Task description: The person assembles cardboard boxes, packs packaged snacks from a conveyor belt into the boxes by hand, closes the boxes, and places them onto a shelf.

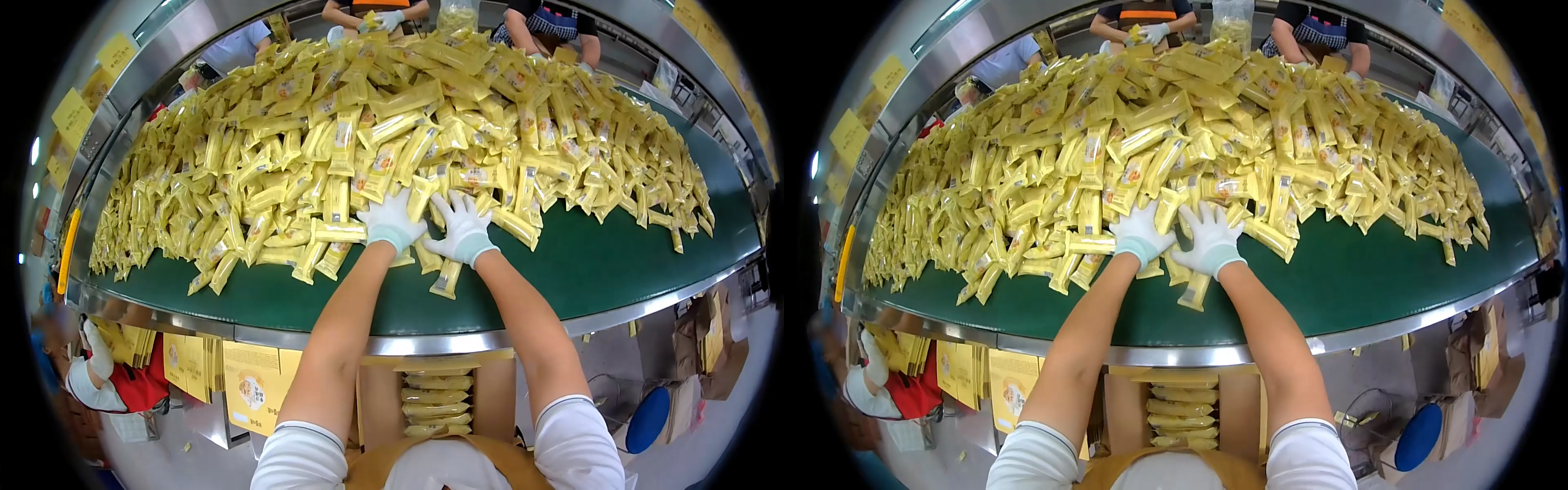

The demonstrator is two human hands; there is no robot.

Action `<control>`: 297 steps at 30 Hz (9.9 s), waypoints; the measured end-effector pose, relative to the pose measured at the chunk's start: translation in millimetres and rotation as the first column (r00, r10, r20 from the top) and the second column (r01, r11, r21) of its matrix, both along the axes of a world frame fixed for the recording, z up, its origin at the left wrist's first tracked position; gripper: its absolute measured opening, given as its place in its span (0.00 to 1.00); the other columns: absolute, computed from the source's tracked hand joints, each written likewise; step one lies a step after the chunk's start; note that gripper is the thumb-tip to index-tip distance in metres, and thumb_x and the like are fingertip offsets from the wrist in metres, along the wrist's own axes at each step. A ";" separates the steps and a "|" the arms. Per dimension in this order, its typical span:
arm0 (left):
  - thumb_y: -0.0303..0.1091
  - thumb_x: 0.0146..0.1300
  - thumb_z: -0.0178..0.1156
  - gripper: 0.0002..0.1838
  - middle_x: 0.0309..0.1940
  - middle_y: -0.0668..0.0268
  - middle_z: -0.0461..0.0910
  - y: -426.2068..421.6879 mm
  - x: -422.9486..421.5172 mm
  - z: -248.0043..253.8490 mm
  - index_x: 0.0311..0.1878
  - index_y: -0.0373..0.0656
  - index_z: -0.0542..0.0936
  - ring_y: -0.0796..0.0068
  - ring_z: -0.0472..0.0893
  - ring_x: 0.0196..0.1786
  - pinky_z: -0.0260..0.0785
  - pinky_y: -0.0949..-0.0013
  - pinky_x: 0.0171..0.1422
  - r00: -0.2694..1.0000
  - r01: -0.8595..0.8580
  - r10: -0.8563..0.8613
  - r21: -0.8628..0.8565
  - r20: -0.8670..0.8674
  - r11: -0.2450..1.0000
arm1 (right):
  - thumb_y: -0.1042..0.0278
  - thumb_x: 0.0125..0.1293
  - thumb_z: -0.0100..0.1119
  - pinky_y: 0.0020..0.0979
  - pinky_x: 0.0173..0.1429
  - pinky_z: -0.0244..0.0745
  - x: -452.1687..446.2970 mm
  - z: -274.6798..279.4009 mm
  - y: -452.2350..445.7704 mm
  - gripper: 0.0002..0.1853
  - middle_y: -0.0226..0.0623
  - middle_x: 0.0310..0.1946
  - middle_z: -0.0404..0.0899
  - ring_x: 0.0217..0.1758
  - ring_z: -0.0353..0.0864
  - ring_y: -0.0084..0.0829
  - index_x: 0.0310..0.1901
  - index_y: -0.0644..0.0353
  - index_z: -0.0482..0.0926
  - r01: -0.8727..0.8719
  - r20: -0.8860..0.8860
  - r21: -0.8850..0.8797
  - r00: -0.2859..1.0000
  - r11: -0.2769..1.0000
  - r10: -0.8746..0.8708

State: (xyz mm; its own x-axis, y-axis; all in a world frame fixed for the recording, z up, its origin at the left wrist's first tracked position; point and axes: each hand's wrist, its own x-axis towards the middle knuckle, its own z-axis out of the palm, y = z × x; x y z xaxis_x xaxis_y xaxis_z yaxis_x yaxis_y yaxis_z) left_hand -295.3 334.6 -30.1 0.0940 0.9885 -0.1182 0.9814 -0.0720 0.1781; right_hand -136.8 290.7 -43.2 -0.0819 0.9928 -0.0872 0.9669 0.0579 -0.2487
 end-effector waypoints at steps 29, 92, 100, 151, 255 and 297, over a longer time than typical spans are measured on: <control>0.33 0.62 0.66 0.26 0.55 0.54 0.80 -162.0 -116.5 17.6 0.63 0.44 0.75 0.53 0.78 0.59 0.69 0.56 0.67 0.786 0.502 -0.531 0.175 0.318 0.847 | 0.68 0.54 0.72 0.48 0.60 0.68 147.0 4.3 -151.2 0.24 0.34 0.42 0.83 0.47 0.82 0.39 0.54 0.50 0.80 0.004 0.234 0.324 0.969 0.946 -0.084; 0.43 0.54 0.75 0.48 0.59 0.48 0.73 -185.2 -163.0 -37.8 0.75 0.39 0.64 0.46 0.75 0.60 0.66 0.52 0.69 0.799 0.005 -0.149 0.242 0.583 0.970 | 0.49 0.49 0.81 0.41 0.67 0.73 15.4 124.4 -236.9 0.53 0.58 0.59 0.75 0.61 0.79 0.50 0.70 0.71 0.63 -0.263 -0.529 0.193 0.783 0.945 0.326; 0.43 0.62 0.66 0.48 0.61 0.49 0.67 -266.8 -149.6 52.7 0.79 0.34 0.54 0.50 0.69 0.64 0.60 0.57 0.73 0.593 0.263 -0.355 0.243 0.723 0.934 | 0.53 0.59 0.67 0.40 0.44 0.73 -73.6 78.5 -313.8 0.19 0.40 0.39 0.79 0.43 0.82 0.40 0.45 0.56 0.76 -0.755 -0.037 -0.122 0.652 0.644 0.757; 0.79 0.56 0.54 0.62 0.78 0.40 0.52 -366.0 -93.3 17.5 0.80 0.36 0.55 0.41 0.49 0.82 0.39 0.31 0.79 0.756 0.638 -0.652 -0.168 -0.047 0.752 | 0.71 0.59 0.68 0.36 0.63 0.76 -71.3 170.5 -290.6 0.34 0.47 0.58 0.77 0.62 0.79 0.40 0.68 0.63 0.69 -0.124 -0.856 0.224 0.449 0.967 0.256; 0.46 0.62 0.64 0.45 0.75 0.51 0.64 -17.4 -122.0 57.1 0.80 0.46 0.58 0.55 0.66 0.76 0.51 0.53 0.81 0.828 0.516 -0.457 0.122 -0.326 0.848 | 0.37 0.65 0.57 0.66 0.74 0.54 16.6 16.4 -23.2 0.41 0.43 0.76 0.63 0.78 0.60 0.55 0.77 0.41 0.62 0.135 -0.156 0.065 0.980 0.989 -0.124; 0.56 0.60 0.68 0.56 0.72 0.35 0.63 -329.3 -217.3 -117.4 0.76 0.23 0.53 0.41 0.68 0.73 0.62 0.56 0.76 0.636 -0.363 0.463 -0.290 0.617 0.885 | 0.45 0.71 0.60 0.36 0.72 0.65 -47.2 -96.4 -323.7 0.43 0.58 0.68 0.71 0.71 0.71 0.46 0.74 0.72 0.58 0.400 -0.760 -0.461 0.282 0.792 -0.585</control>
State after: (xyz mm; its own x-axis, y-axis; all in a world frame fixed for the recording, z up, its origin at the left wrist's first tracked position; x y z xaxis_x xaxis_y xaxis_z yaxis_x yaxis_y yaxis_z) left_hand -512.6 5.3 -147.5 -0.2187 0.9234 -0.3155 0.5290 0.3839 0.7568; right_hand -184.0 -33.1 -139.7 0.2977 0.8495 -0.4356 0.0785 -0.4766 -0.8756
